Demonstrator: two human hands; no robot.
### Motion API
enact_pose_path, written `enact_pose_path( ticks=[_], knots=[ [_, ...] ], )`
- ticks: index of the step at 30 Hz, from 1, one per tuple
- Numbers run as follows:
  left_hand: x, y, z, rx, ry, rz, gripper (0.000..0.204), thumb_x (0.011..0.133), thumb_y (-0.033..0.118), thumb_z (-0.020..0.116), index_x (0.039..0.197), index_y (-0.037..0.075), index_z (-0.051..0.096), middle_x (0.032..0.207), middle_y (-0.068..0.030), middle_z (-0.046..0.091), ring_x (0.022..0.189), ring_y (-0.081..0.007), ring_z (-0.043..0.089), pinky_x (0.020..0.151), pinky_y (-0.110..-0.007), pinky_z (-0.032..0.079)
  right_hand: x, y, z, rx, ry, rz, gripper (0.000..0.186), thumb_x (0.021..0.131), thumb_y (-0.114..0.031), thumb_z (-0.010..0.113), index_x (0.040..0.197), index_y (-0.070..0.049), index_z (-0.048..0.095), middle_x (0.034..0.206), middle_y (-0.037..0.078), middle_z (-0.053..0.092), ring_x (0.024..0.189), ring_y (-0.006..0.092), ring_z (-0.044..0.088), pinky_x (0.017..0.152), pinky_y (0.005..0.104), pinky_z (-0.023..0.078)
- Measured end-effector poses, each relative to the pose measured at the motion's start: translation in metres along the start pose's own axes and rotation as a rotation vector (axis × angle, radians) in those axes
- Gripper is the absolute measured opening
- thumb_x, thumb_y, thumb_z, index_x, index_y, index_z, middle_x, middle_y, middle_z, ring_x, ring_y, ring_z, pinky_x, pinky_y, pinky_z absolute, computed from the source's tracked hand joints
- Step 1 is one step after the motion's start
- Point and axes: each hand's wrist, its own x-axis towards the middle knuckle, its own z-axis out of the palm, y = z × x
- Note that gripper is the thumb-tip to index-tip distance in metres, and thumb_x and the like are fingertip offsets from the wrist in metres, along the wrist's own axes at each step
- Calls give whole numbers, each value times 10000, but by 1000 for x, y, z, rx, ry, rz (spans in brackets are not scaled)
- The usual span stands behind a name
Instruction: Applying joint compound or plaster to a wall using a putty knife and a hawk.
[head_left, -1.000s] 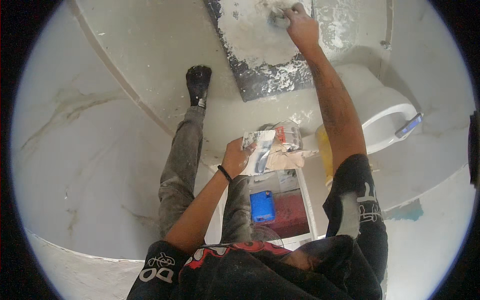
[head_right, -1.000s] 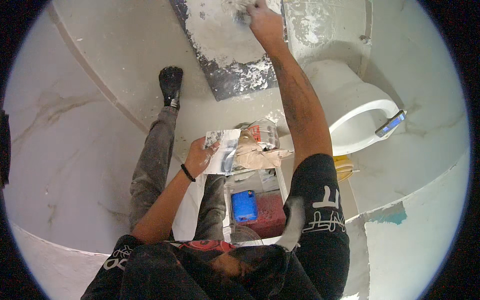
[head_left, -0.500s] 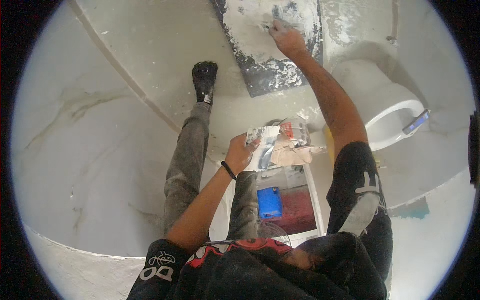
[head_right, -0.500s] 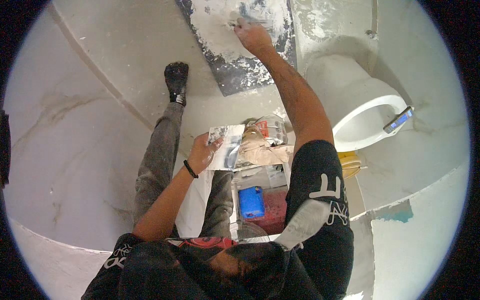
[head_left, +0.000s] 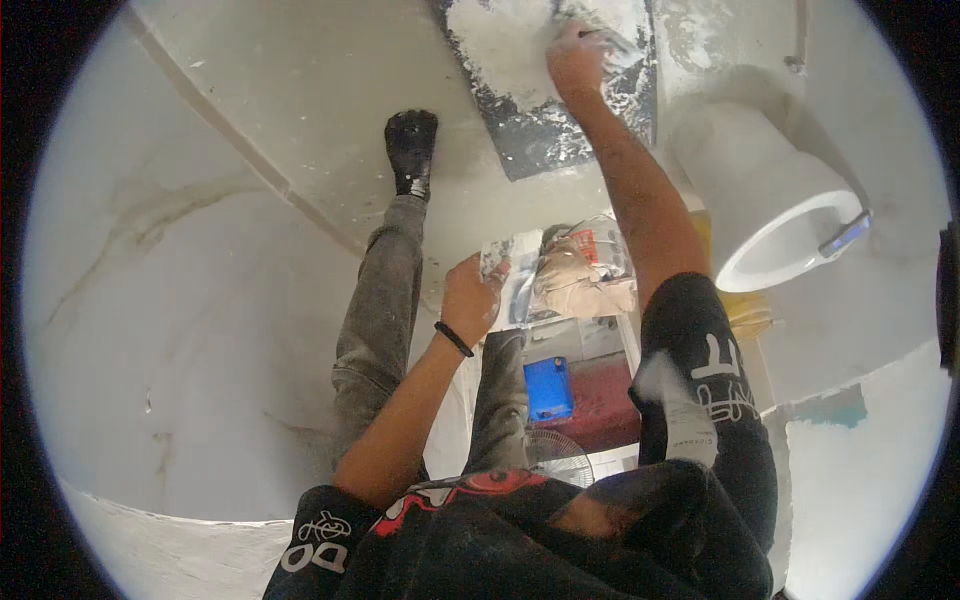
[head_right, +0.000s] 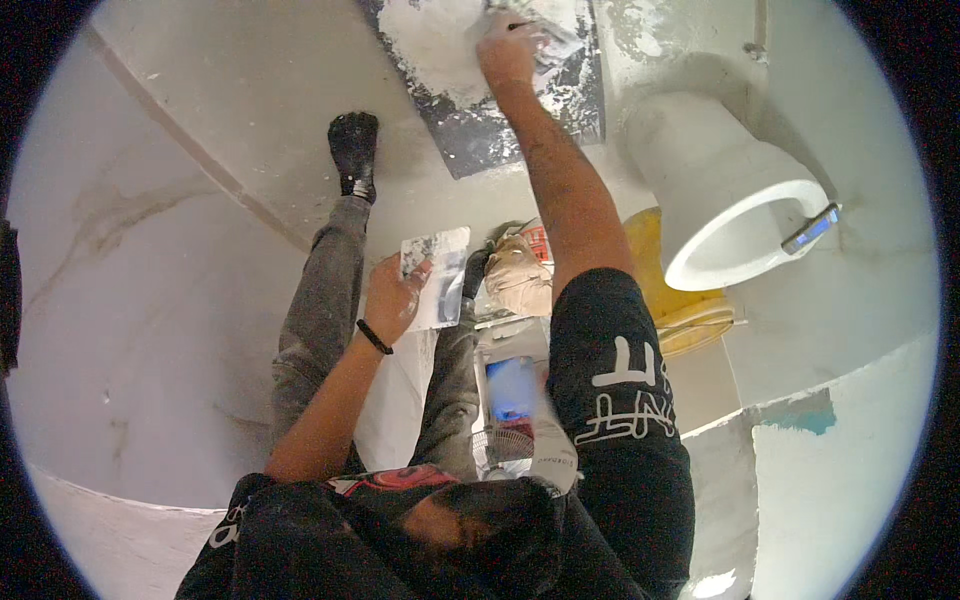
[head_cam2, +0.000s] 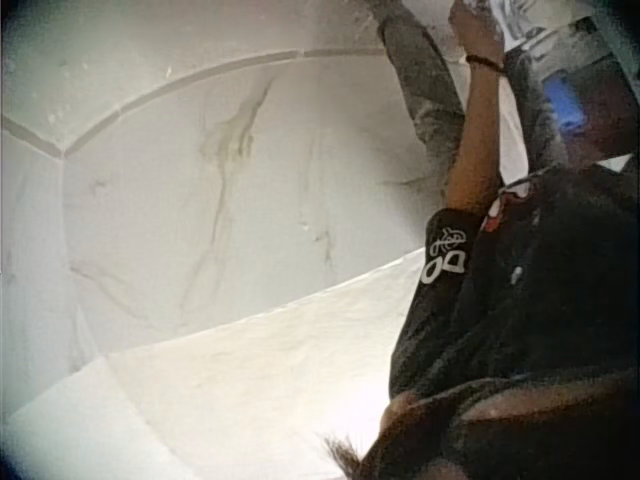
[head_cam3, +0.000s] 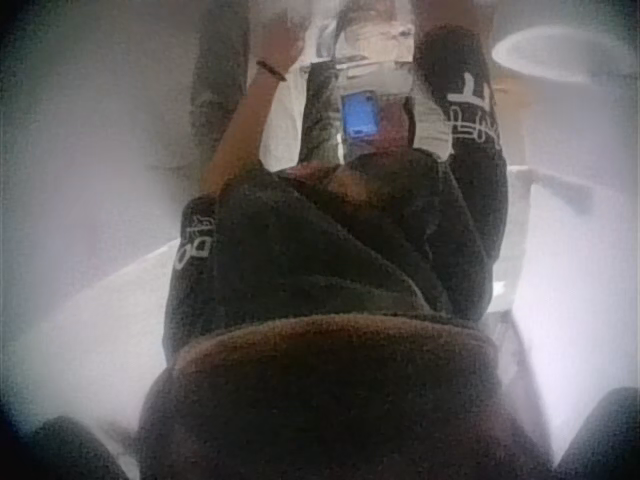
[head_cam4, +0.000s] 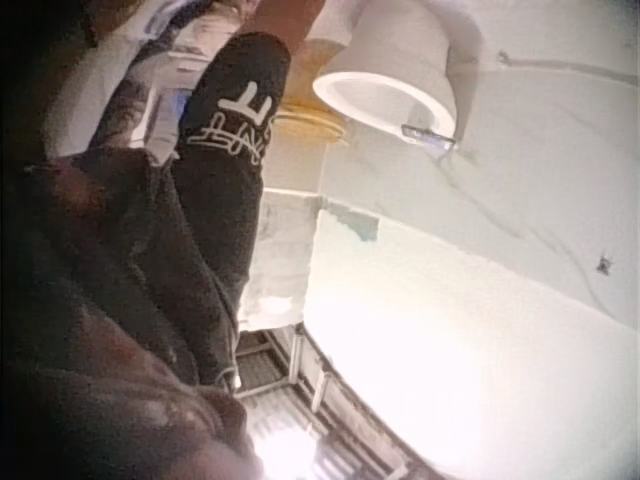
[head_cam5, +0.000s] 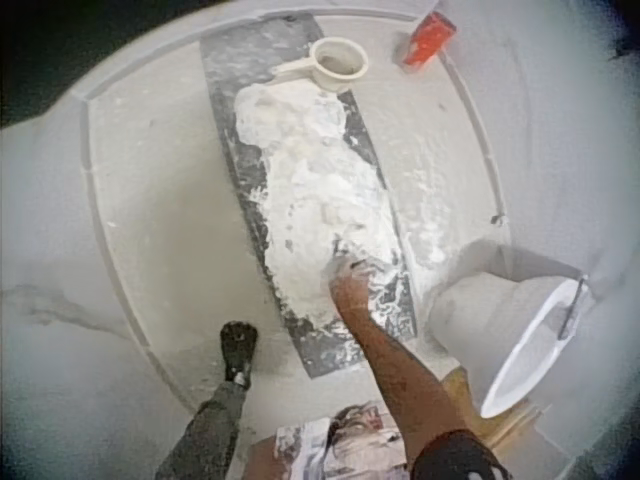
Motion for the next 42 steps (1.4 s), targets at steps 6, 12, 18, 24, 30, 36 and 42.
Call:
enact_pose_path(
  ticks=[6, 12, 18, 24, 30, 36, 42],
  knots=[
    [3, -19, 0, 94, -131, -5, 237, 813, 190, 585, 917, -21, 556, 861, -238, 591, 849, -434, 537, 743, -472, 423, -36, -4, -12, 366, -103, 38, 293, 721, -25, 556, 991, 86, 581, 1051, 254, 506, 842, 429, 580, 667, 519, 496],
    [3, -24, -5, -28, -137, -28, 251, 821, 212, 573, 940, -9, 566, 855, -228, 593, 854, -423, 543, 743, -470, 427, -35, 42, -16, 877, 152, 582, 282, 615, -73, 599, 866, 54, 623, 971, 236, 573, 732, 385, 600, 704, 411, 503],
    [6, 9, -4, -61, -165, 39, 237, 812, 197, 573, 963, 14, 583, 888, -216, 606, 853, -405, 553, 757, -456, 436, 1, 51, 14, 785, -91, 1107, 331, 625, -113, 613, 917, 39, 641, 933, 230, 558, 808, 356, 600, 708, 398, 504],
    [6, 7, -16, -98, -145, -34, 244, 809, 182, 575, 977, 4, 577, 920, -225, 595, 883, -416, 540, 763, -461, 433, 16, 25, -7, 674, 26, 1019, 330, 625, -173, 589, 860, 53, 635, 916, 207, 576, 823, 348, 592, 702, 412, 498],
    [8, -8, -8, -7, -165, 1, 286, 807, 174, 579, 1022, -9, 534, 898, -239, 590, 883, -425, 535, 767, -470, 429, 37, 31, -9, 714, 147, 815, 369, 594, -108, 629, 938, 24, 652, 939, 217, 533, 764, 347, 615, 679, 405, 519],
    [9, -10, 0, 11, -174, 57, 282, 807, 178, 580, 1013, -10, 533, 892, -242, 589, 872, -429, 538, 762, -478, 426, 36, 19, 12, 670, 119, 478, 200, 692, -118, 528, 836, -42, 645, 900, 156, 602, 717, 336, 600, 654, 412, 496],
    [10, -19, -6, 12, -238, -31, 260, 812, 196, 576, 958, -19, 562, 892, -243, 592, 865, -427, 543, 765, -475, 427, 0, -13, -12, 594, 31, -45, 245, 682, -90, 572, 910, -14, 620, 997, 149, 564, 763, 331, 612, 694, 394, 504]
  ],
)
